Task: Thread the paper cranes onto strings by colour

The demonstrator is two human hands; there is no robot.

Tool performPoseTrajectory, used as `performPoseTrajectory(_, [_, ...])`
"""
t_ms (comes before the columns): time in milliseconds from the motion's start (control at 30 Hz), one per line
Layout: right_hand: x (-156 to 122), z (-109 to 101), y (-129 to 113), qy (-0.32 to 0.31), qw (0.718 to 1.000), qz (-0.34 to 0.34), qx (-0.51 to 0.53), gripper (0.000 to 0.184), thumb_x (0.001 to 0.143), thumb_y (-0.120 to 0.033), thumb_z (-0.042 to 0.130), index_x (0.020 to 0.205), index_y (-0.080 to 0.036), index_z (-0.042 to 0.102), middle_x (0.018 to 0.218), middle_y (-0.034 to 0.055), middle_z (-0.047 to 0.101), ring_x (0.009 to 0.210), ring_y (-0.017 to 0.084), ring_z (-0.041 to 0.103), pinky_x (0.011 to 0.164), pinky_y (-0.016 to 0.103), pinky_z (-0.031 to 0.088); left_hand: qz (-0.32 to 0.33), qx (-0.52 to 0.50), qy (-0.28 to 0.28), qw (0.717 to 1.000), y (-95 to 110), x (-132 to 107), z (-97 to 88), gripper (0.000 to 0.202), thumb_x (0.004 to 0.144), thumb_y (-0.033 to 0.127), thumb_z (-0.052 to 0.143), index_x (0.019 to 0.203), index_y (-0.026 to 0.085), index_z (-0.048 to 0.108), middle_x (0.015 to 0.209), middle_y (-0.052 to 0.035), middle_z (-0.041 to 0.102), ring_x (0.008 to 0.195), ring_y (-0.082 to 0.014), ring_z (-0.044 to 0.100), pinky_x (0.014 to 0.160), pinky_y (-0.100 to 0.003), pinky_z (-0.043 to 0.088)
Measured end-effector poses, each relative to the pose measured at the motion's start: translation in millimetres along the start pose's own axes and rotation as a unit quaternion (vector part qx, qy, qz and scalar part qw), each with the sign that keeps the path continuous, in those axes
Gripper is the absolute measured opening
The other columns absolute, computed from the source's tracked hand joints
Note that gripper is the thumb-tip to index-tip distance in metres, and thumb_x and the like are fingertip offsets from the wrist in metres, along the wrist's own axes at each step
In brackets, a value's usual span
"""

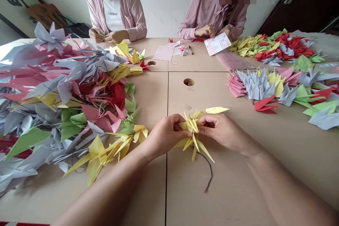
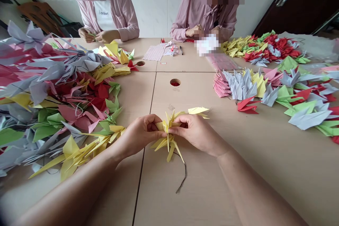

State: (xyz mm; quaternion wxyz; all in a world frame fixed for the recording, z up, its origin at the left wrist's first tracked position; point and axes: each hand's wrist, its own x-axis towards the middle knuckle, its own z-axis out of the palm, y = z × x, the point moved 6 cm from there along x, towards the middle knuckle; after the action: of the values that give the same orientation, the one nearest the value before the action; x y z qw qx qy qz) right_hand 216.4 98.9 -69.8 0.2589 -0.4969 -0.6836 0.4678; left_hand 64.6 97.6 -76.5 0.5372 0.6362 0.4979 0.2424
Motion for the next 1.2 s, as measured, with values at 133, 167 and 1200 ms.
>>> performPoseTrajectory(133, [-1.7,1.5,0.2,-0.012,1.000,0.008,0.000,0.020,0.080,-0.038,0.064,0.083,-0.019,0.069,0.081,0.0024,0.067,0.075,0.016,0.061,0.064,0.028,0.048,-0.021,0.020,0.004,1.000,0.9,-0.4,-0.6,0.020,0.068,0.032,0.069,0.071,0.018,0.055,0.058,0.0049,0.048,0.053,-0.0079,0.040,0.046,-0.020,0.030])
performPoseTrajectory(167, [-2.1,2.3,0.2,-0.016,1.000,0.009,0.005,0.020,0.079,-0.038,0.064,0.083,-0.019,0.068,0.080,0.0022,0.067,0.074,0.016,0.061,0.063,0.027,0.048,-0.025,0.020,0.005,0.999,1.3,-0.4,-0.7,0.021,0.067,0.032,0.069,0.070,0.018,0.054,0.058,0.0051,0.048,0.052,-0.0077,0.039,0.046,-0.020,0.029])
performPoseTrajectory(1200, [-0.3,-2.2,-7.1,0.022,0.999,-0.031,-0.036,0.029,0.087,-0.038,0.054,0.066,-0.019,0.058,0.066,-0.0014,0.052,0.064,0.012,0.049,0.059,0.025,0.038,0.003,-0.002,-0.006,1.000,8.0,-2.8,-3.6,0.027,0.082,0.040,0.053,0.068,0.017,0.054,0.055,0.0039,0.048,0.051,-0.0082,0.041,0.048,-0.020,0.030])
